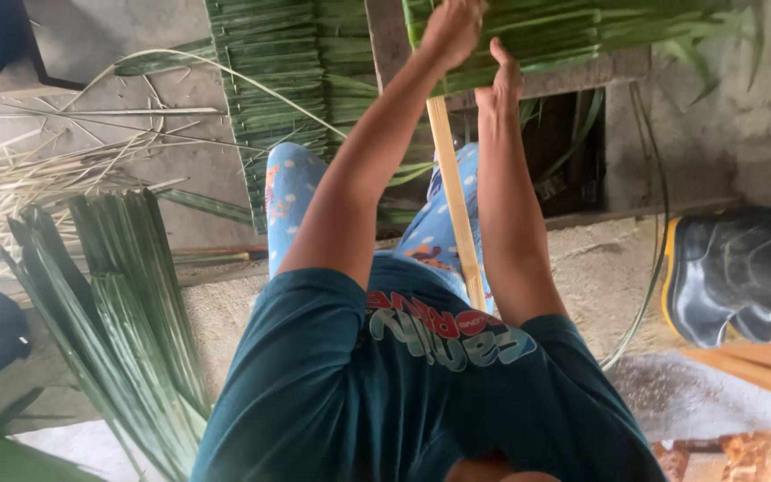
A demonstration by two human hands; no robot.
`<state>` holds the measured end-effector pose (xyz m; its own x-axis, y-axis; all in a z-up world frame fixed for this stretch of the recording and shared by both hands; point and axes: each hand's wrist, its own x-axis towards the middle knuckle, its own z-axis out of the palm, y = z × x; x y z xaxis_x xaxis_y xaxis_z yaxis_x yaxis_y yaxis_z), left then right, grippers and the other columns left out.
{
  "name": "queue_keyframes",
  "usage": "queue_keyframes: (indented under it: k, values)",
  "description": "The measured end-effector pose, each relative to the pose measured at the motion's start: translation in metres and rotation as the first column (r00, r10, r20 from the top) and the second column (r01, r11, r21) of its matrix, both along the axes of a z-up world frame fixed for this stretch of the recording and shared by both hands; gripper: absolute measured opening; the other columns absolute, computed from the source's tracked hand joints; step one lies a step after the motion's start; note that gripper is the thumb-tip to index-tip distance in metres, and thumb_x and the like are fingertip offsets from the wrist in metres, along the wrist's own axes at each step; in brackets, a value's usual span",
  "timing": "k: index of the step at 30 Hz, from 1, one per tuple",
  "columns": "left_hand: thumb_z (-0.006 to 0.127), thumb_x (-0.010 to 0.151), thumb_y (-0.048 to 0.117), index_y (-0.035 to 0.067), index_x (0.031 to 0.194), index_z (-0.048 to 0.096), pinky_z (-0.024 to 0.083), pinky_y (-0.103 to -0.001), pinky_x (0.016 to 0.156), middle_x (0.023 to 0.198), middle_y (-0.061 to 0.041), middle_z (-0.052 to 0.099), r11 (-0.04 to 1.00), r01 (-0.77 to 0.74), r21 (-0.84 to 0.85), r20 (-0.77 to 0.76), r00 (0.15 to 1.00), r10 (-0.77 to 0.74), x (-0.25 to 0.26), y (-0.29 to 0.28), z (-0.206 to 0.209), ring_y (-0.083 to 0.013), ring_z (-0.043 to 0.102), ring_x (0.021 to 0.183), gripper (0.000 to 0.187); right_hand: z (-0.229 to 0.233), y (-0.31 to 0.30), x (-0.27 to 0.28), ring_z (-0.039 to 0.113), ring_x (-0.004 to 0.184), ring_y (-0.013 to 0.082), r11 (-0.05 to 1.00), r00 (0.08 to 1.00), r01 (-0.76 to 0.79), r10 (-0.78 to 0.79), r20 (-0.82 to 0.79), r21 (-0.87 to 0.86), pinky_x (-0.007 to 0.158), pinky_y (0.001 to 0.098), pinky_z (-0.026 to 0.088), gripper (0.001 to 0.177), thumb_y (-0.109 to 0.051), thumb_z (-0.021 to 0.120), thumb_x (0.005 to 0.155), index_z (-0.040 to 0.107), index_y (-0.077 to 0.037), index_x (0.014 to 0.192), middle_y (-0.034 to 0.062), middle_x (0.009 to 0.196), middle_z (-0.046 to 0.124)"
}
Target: Weaving palm leaves onto a wooden frame to create a thatched panel
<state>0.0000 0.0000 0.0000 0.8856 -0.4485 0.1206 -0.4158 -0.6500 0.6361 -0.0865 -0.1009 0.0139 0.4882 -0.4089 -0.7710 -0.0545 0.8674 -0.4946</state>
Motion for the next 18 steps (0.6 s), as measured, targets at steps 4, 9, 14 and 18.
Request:
queue_keyframes:
  k: [4,9,14,18]
  values:
    - [0.055,0.099,0.003,-0.004,0.098,0.07,0.057,-0.021,0.037,0.078,-0.014,0.07,0.999,-0.035,-0.022,0.03,0.999,0.035,0.011,-0.008,-0.014,-0.0126,0.061,0.048,0.016,-0.028,-0.01,0.01,0.074,0.082,0.0371,0.998,1.0,-0.003,0.004,0.014,-0.055,0.067,0.0426,0.065,0.036,0.0,0.073,0.086,0.062,0.016,0.117,0.0254,0.105,0.072]
    - [0.072,0.067,0.005,0.005,0.077,0.078,0.06,-0.04,0.055,0.073,-0.013,0.075,0.98,-0.001,-0.2,-0.029,1.0,-0.005,0.01,0.006,0.0,-0.0293,0.072,0.059,0.011,-0.055,-0.028,0.004,0.073,0.085,0.0267,0.963,0.95,-0.269,0.262,0.169,0.017,0.069,0.0384,0.063,0.035,-0.024,0.075,0.09,0.071,0.001,0.114,0.0159,0.102,0.075]
    - [0.079,0.079,0.008,0.002,0.12,0.069,0.063,-0.036,0.086,0.117,-0.016,0.072,0.954,-0.019,-0.299,-0.023,1.0,0.013,-0.031,0.084,0.069,-0.0267,0.076,0.094,0.043,-0.022,-0.02,-0.065,0.047,0.144,0.0421,0.842,0.843,-0.516,0.532,0.082,-0.159,0.118,0.0609,0.033,0.096,-0.06,0.078,0.074,0.046,-0.009,0.15,0.0263,0.148,0.053]
    - [0.055,0.097,0.009,0.006,0.137,0.059,0.064,-0.041,0.097,0.146,-0.017,0.057,0.912,-0.287,-0.294,-0.342,0.922,0.18,-0.109,0.197,0.116,-0.0304,0.07,0.121,0.04,-0.022,-0.005,-0.134,0.042,0.139,0.047,0.754,0.684,-0.655,0.565,0.462,0.05,0.119,0.0666,0.031,0.08,-0.04,0.069,0.097,0.034,0.0,0.157,0.0382,0.153,0.033]
